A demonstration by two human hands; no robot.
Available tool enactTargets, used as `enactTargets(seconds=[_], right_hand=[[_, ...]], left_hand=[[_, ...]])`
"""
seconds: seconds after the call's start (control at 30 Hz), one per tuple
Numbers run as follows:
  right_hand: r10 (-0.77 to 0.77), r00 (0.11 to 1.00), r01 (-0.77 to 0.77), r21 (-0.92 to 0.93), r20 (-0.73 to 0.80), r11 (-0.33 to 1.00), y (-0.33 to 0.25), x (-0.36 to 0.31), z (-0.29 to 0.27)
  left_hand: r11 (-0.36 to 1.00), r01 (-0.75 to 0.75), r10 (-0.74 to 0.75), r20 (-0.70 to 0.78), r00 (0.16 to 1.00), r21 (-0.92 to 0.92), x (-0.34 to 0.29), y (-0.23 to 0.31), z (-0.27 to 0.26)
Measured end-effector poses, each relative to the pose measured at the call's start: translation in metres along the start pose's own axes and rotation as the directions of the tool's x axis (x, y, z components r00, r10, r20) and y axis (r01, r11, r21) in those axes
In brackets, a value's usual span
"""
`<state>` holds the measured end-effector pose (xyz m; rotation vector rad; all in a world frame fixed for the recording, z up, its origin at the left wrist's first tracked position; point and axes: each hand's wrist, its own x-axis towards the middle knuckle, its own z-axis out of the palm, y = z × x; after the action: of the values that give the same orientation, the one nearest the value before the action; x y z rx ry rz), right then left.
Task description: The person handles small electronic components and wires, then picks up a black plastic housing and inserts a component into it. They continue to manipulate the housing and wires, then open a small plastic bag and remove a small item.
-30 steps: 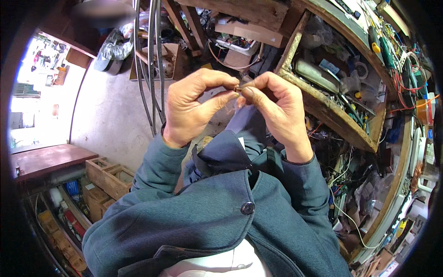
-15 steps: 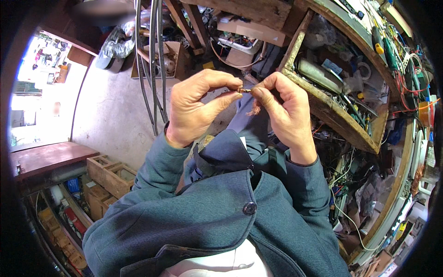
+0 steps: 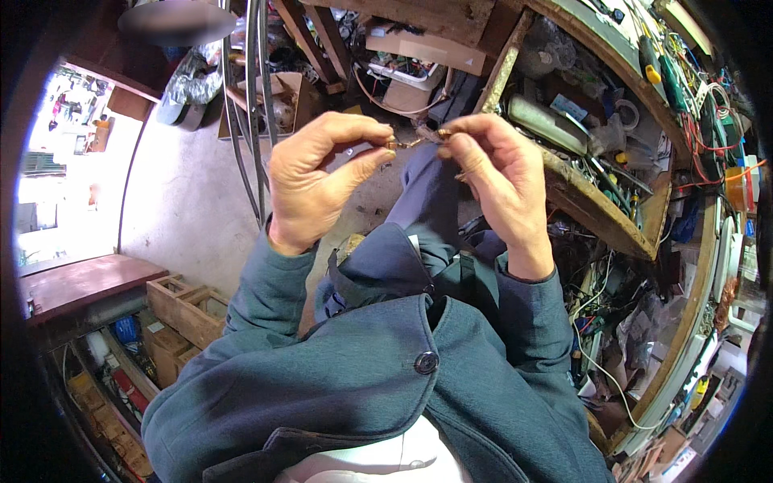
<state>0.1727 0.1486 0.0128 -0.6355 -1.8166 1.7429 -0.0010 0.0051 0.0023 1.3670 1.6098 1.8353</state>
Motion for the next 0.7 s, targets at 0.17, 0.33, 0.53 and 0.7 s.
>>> enactTargets(seconds=[0.17, 0.33, 0.53, 0.7], right_hand=[[-0.063, 0.99, 0.063, 0.009, 0.128, 0.998, 0.004, 0.001, 0.016], [-0.079, 0.994, 0.078, 0.006, 0.076, 0.997, 0.0, 0.0, 0.018], [-0.028, 1.0, 0.028, 0.038, -0.007, 0.999, 0.006, -0.001, 0.014], [-0.059, 0.994, 0.065, 0.064, -0.087, 0.996, 0.011, -0.001, -0.007]], left_hand=[[0.999, -0.033, 0.032, 0.053, 0.998, 0.016, 0.002, 0.001, 0.005], [1.0, 0.005, -0.005, 0.038, 0.999, 0.017, 0.0, 0.003, 0.004], [1.0, -0.013, 0.013, -0.005, 1.0, -0.004, -0.001, -0.001, 0.001], [0.999, 0.008, -0.009, -0.027, 1.0, -0.036, -0.001, -0.002, -0.006]])
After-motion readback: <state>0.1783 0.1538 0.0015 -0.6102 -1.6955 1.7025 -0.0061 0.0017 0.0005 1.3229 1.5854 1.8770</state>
